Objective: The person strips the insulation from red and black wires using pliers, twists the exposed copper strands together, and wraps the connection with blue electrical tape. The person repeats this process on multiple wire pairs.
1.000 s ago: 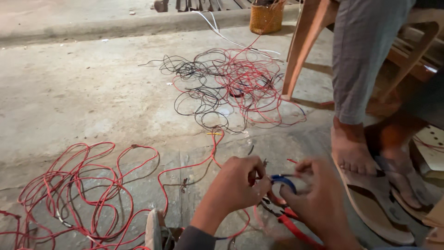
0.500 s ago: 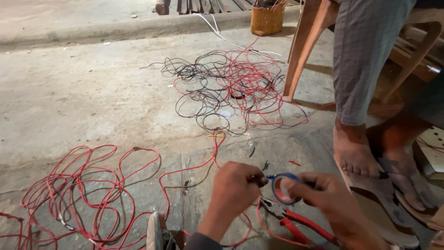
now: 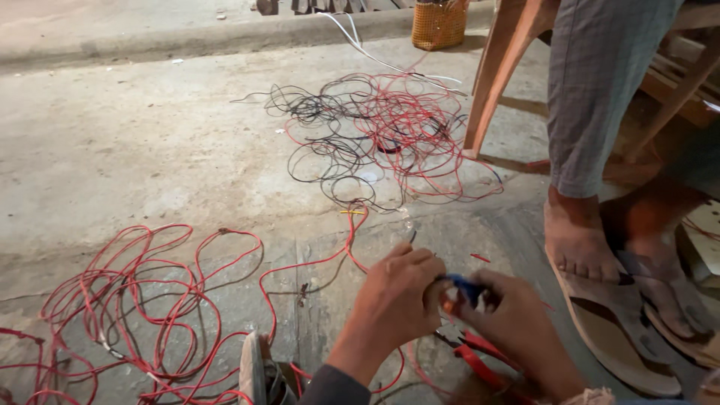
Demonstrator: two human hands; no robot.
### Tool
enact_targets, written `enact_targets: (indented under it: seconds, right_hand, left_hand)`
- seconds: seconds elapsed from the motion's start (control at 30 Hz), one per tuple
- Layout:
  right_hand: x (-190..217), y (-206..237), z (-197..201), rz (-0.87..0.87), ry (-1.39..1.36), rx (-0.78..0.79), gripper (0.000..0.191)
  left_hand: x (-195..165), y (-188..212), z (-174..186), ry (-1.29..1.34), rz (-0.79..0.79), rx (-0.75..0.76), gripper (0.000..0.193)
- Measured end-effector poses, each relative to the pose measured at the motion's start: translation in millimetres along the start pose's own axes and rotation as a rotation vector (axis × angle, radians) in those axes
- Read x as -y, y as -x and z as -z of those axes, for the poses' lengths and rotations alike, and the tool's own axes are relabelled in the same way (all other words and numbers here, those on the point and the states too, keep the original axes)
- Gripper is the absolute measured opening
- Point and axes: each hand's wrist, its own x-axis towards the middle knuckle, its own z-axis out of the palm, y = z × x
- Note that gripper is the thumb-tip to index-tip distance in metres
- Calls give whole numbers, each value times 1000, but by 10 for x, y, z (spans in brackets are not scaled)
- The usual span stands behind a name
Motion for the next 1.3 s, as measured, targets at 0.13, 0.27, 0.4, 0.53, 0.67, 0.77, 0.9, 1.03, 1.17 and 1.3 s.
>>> enact_targets:
  seconds: [0.13, 0.27, 0.4, 0.53, 0.67, 0.77, 0.9, 1.03, 1.17, 1.3]
  right_hand:
    - [85, 75, 149, 11, 101, -161, 36]
    - [44, 117, 68, 323, 30, -509, 45]
    - [-50, 25, -5, 240, -37, -377, 32]
    - [-159, -102, 4, 117, -269, -171, 42]
    - [-287, -75, 76, -136, -375, 70, 35]
    - [-386, -116, 220, -241, -694, 155, 31]
    - [-501, -407, 193, -148, -722, 178, 29]
    - [-716, -638, -21, -132, -353, 229, 29]
    - [-950, -618, -56, -231, -138, 298, 29]
    - [-962, -552, 58, -390, -133, 329, 31]
  left_hand:
    - [-76, -13, -39, 157, 41, -33, 17]
    - [-78, -32, -41, 209, 100, -91, 7]
    - [-61, -57, -45, 208, 195, -95, 7]
    - [-11, -64, -94, 142, 269, -43, 18]
    - [147, 46, -216, 98, 179, -144, 20]
    - [345, 134, -390, 53, 200, -81, 23]
    - [518, 167, -680, 130, 158, 3, 25]
    - [405, 161, -802, 288, 181, 72, 34]
    - [290, 113, -607, 373, 189, 78, 32]
    - [247, 103, -441, 200, 266, 104, 39]
